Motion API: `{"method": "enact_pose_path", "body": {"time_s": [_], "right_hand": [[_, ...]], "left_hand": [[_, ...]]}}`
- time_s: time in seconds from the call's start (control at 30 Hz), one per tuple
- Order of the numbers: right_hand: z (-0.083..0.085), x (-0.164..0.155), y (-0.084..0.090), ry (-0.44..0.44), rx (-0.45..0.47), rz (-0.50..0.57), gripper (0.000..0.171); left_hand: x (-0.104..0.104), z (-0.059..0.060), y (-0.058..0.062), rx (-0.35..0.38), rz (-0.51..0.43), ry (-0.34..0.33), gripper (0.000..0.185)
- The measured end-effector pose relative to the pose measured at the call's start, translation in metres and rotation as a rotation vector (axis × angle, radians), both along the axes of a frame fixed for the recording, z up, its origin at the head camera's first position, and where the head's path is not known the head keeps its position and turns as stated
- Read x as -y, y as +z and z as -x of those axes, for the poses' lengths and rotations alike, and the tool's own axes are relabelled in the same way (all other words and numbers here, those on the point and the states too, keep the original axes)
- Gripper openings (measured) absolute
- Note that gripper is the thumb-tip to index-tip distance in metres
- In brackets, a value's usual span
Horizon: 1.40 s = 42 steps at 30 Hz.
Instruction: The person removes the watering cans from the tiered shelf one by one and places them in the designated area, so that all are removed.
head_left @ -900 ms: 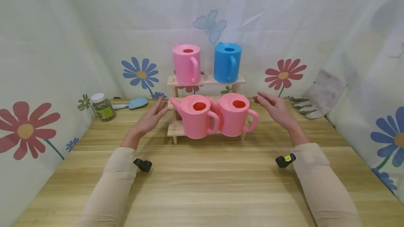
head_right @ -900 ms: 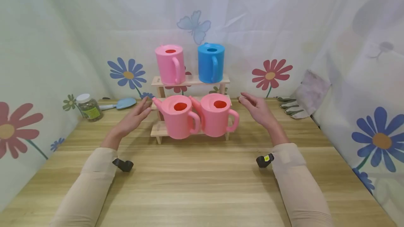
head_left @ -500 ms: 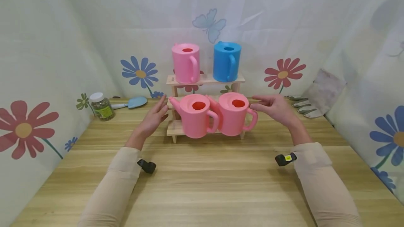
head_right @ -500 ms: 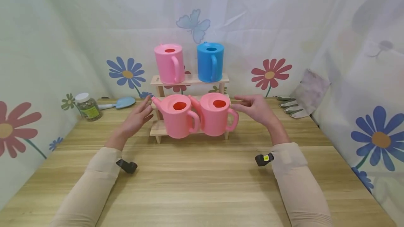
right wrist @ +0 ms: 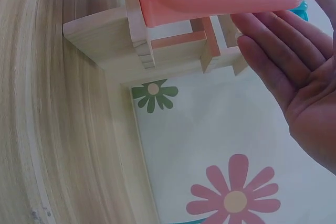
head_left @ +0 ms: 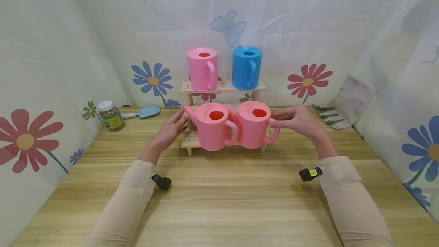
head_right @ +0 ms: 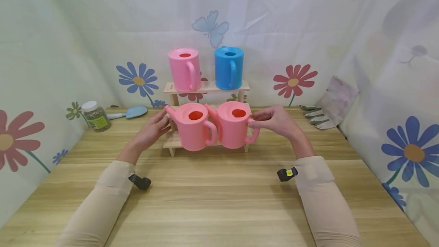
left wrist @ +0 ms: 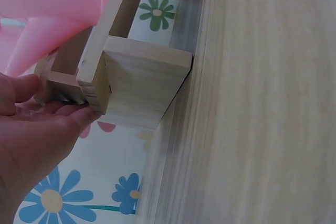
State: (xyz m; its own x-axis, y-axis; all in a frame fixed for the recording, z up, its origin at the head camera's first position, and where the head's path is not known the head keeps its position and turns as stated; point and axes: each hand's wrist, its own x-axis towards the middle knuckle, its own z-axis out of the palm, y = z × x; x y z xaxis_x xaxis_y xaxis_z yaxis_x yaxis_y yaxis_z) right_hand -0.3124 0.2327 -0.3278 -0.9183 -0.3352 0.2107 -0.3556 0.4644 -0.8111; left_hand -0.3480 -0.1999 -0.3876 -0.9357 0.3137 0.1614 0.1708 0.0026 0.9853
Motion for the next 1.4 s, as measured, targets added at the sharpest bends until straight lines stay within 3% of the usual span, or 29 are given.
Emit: {"method": "enact_pose_path", "body": {"time_s": [0.2,0.47,0.6,1.03,1.4], "right_hand": [[-0.004,0.004,0.006,0.008,-0.002,-0.045,0.039],[-0.03,0.018,0.03,0.024,-0.034,-0.104,0.034],[-0.035,0.021,0.035,0.026,-0.031,-0.111,0.032],[-0.01,-0.005,0.02,-0.008,-0.106,0.021,0.029],[-0.016,-0.046,0.035,-0.04,-0.151,0.127,0.027]], "left_hand": [[-0.002,-0.001,0.001,0.021,-0.045,-0.02,0.049],[-0.002,0.0,0.0,0.041,-0.06,-0.033,0.049],[-0.002,0.001,-0.001,0.057,-0.054,-0.013,0.049],[-0.003,0.002,0.0,0.056,-0.053,-0.006,0.049],[-0.003,0.002,0.0,0.06,-0.052,-0.001,0.05]]}}
